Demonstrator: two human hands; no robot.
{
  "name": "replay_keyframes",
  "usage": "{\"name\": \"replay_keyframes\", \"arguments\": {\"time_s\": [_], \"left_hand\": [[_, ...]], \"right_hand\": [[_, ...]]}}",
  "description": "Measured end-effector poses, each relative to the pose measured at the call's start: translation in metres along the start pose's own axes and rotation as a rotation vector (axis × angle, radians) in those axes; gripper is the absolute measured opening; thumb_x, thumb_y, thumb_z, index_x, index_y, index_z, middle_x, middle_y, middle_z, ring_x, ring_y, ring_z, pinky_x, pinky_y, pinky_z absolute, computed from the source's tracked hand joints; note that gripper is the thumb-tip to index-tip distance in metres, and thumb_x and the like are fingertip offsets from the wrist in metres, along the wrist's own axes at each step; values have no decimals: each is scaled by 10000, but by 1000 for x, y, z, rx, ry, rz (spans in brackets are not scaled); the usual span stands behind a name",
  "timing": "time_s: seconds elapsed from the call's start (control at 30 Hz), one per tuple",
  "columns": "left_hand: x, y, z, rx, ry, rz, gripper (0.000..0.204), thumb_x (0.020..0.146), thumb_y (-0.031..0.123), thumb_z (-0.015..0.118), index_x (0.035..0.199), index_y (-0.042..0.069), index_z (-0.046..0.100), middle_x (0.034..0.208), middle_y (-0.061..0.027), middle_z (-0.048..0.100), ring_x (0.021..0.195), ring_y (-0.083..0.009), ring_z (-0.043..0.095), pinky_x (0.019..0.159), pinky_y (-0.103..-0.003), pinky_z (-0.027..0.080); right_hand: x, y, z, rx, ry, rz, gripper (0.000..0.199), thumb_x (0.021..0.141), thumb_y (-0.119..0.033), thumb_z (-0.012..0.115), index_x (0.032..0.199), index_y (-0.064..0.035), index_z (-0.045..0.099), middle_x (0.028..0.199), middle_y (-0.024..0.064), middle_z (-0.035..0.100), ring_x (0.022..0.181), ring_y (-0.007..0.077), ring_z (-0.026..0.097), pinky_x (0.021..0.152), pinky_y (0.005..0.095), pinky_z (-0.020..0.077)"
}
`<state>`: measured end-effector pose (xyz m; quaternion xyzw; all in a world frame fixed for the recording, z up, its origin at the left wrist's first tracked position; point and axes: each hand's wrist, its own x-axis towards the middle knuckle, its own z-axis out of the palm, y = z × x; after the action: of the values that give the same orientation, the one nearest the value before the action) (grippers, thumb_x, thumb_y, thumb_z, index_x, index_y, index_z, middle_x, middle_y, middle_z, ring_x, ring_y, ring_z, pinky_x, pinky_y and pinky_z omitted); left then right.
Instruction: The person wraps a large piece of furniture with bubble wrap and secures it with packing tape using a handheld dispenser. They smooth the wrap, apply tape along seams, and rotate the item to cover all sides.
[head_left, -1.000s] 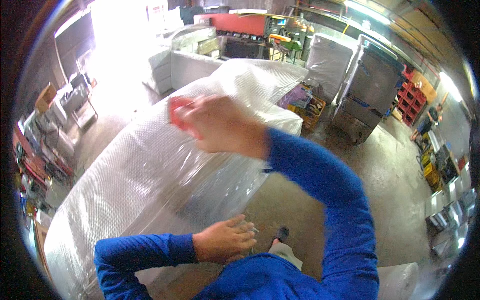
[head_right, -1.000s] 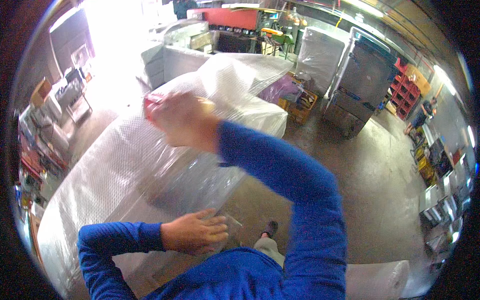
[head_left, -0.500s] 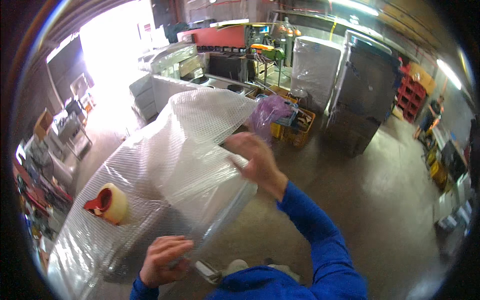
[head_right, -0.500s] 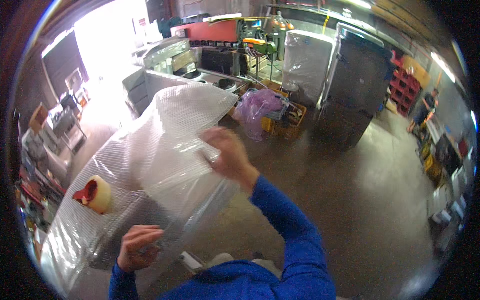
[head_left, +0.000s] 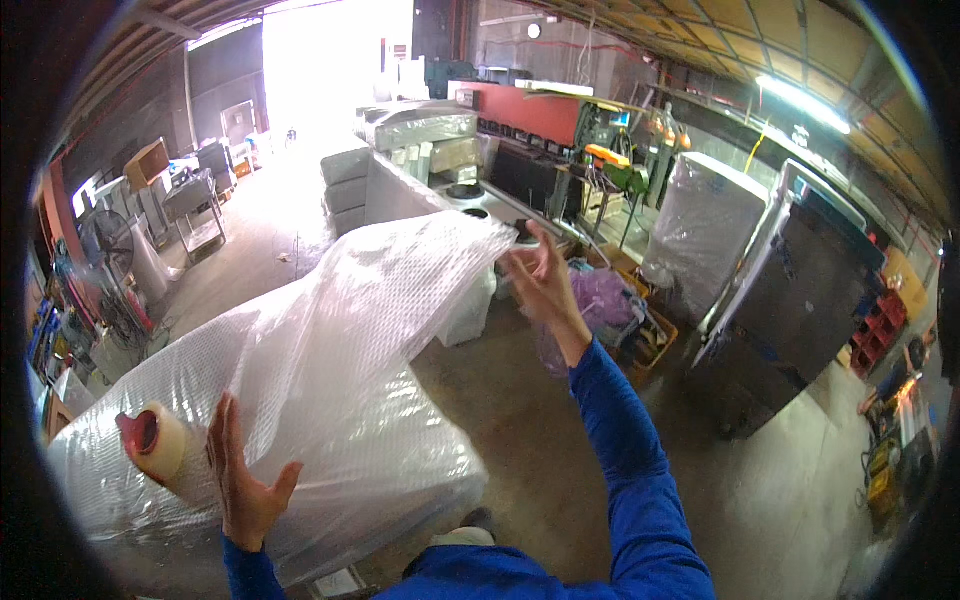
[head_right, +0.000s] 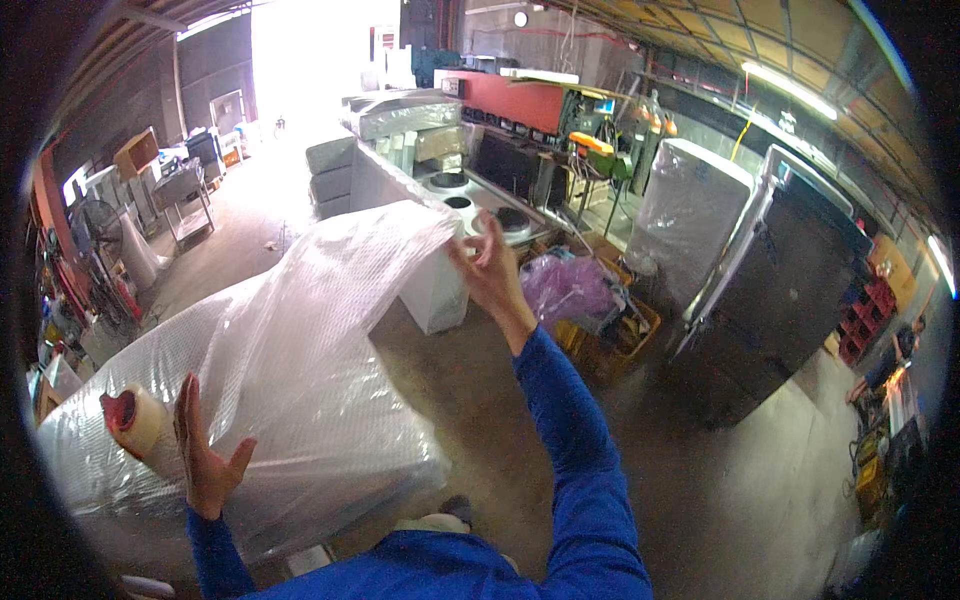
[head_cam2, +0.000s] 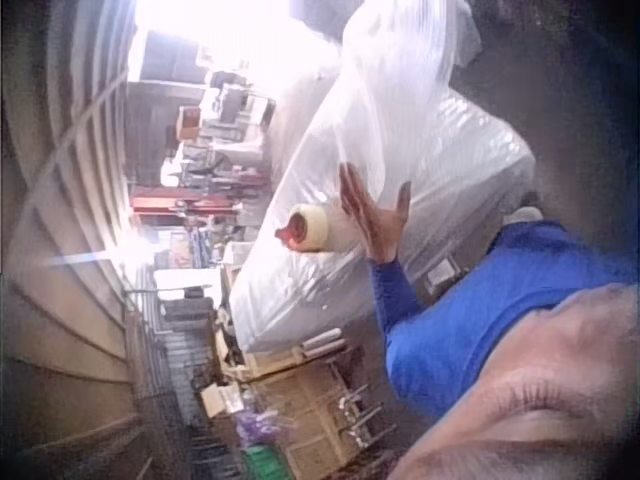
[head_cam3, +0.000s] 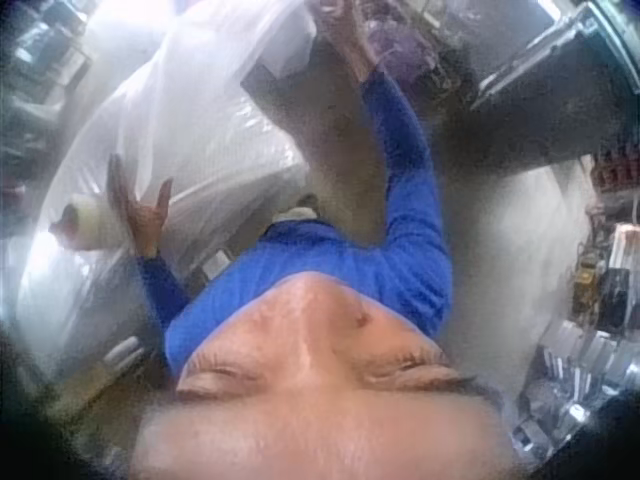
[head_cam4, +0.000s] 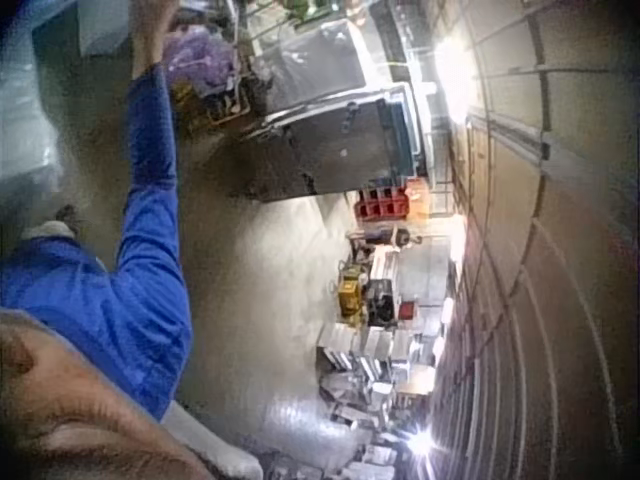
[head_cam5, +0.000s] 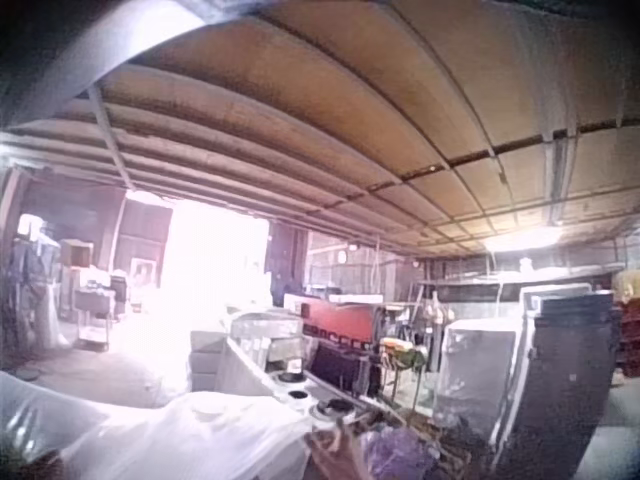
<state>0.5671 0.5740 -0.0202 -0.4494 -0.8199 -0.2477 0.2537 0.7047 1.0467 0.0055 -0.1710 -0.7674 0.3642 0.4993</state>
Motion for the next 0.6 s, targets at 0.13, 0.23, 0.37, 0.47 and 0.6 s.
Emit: {"name": "replay_keyframes", "arguments": {"time_s": [0.13,0.23,0.37,0.47,0.6], "left_hand": [[5,19,25,53,-34,-193,1101,755,462,843,1608,100,249,1628,-203,313,1481,-406,331,1194,-586,259],[9,32,32,116,-69,-272,1097,755,466,848,1608,113,255,1611,-206,343,1467,-404,351,1187,-580,275],[28,61,40,213,-134,-254,1088,764,480,847,1602,97,270,1585,-208,386,1443,-402,385,1181,-562,288],[70,92,62,14,160,-103,1037,794,494,832,1571,44,314,1565,-229,407,1404,-401,442,1138,-530,349],[150,120,103,-207,399,-135,563,891,256,765,1363,10,582,1157,-197,694,1012,-312,704,864,-423,549]], "right_hand": [[30,-18,5,231,-283,36,889,929,-469,716,1556,17,313,1072,206,727,796,206,709,702,313,553],[54,-28,16,275,-371,-115,847,931,-479,714,1532,9,369,1034,167,731,758,157,685,676,300,539],[82,-38,35,356,-479,-152,808,928,-508,716,1479,21,453,975,172,717,739,153,655,664,309,529],[99,-63,57,434,-469,-202,862,906,-587,704,1461,32,480,971,198,699,789,204,674,723,341,547],[97,-88,83,263,-633,-314,874,872,-623,715,1423,30,535,1042,264,688,864,286,702,810,399,552]]}}
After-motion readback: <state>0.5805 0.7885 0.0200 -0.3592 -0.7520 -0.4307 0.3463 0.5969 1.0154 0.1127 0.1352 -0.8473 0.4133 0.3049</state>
